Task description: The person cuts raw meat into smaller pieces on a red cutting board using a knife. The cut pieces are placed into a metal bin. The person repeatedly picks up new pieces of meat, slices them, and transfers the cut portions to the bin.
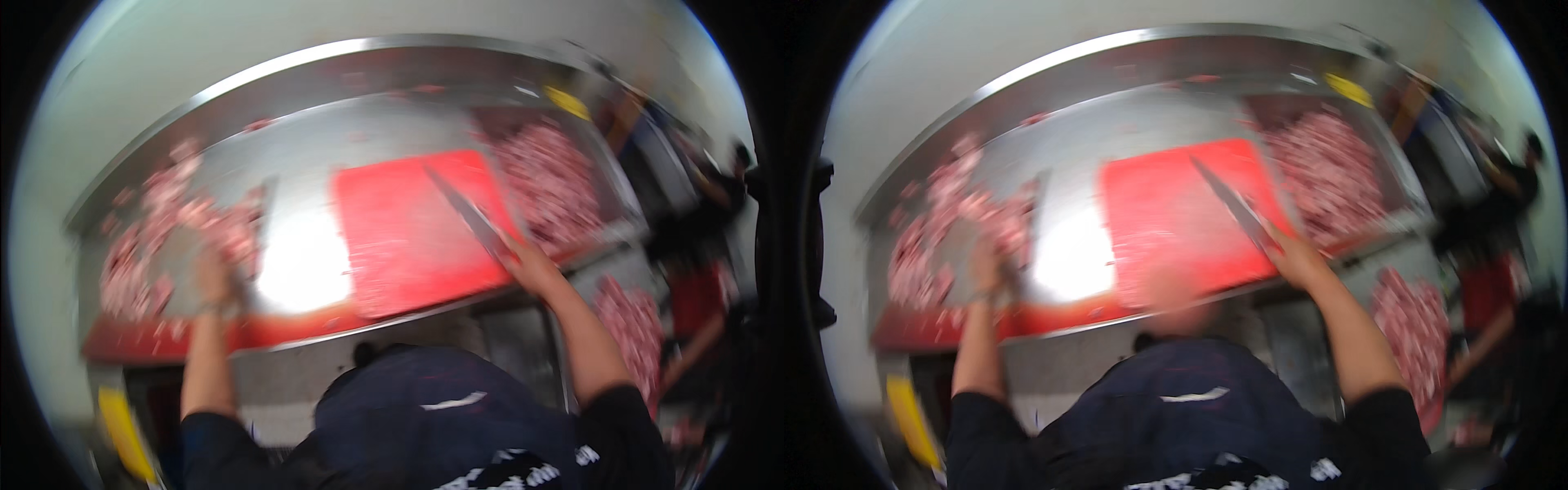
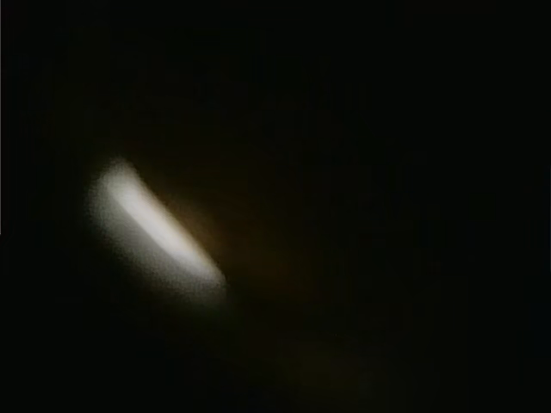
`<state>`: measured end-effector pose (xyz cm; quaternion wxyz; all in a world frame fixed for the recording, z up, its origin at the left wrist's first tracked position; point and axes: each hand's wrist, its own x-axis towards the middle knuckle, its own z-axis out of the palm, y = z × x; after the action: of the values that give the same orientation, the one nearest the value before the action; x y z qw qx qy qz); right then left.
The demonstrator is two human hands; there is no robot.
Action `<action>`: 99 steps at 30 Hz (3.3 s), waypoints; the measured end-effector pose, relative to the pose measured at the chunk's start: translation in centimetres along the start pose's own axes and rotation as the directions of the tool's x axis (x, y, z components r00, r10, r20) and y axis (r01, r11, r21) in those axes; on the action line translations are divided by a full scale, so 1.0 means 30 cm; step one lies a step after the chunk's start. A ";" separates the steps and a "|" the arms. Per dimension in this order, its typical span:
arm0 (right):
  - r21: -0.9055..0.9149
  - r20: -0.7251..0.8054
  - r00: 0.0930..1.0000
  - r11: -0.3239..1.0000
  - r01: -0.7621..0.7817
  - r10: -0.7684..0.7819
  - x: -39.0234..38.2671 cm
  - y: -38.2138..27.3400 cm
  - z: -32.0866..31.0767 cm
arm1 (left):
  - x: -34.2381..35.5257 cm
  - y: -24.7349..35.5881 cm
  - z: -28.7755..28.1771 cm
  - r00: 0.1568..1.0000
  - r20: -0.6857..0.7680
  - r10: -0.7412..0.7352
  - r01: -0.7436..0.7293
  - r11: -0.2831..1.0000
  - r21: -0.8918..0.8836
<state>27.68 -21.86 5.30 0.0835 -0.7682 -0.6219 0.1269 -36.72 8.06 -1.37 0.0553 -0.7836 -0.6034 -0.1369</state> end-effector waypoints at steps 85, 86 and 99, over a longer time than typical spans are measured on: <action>0.005 0.273 0.958 0.996 -0.092 0.088 -0.090 -0.283 -0.089 | 0.048 1.422 0.063 0.878 -0.118 0.463 -0.451 0.723 -0.524; 0.031 0.259 0.965 0.998 -0.063 0.053 -0.010 -0.301 -0.064 | 0.051 1.421 0.062 0.877 -0.097 0.471 -0.448 0.727 -0.520; -0.019 0.247 0.965 0.996 -0.090 0.092 -0.133 -0.217 -0.060 | -0.013 1.361 0.052 0.926 -0.172 0.337 -0.378 0.793 -0.477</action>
<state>21.38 -24.32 9.24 -0.0036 -0.7744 -0.5922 0.2228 2.65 -2.75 0.24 -0.1020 -0.8645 -0.3851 -0.3065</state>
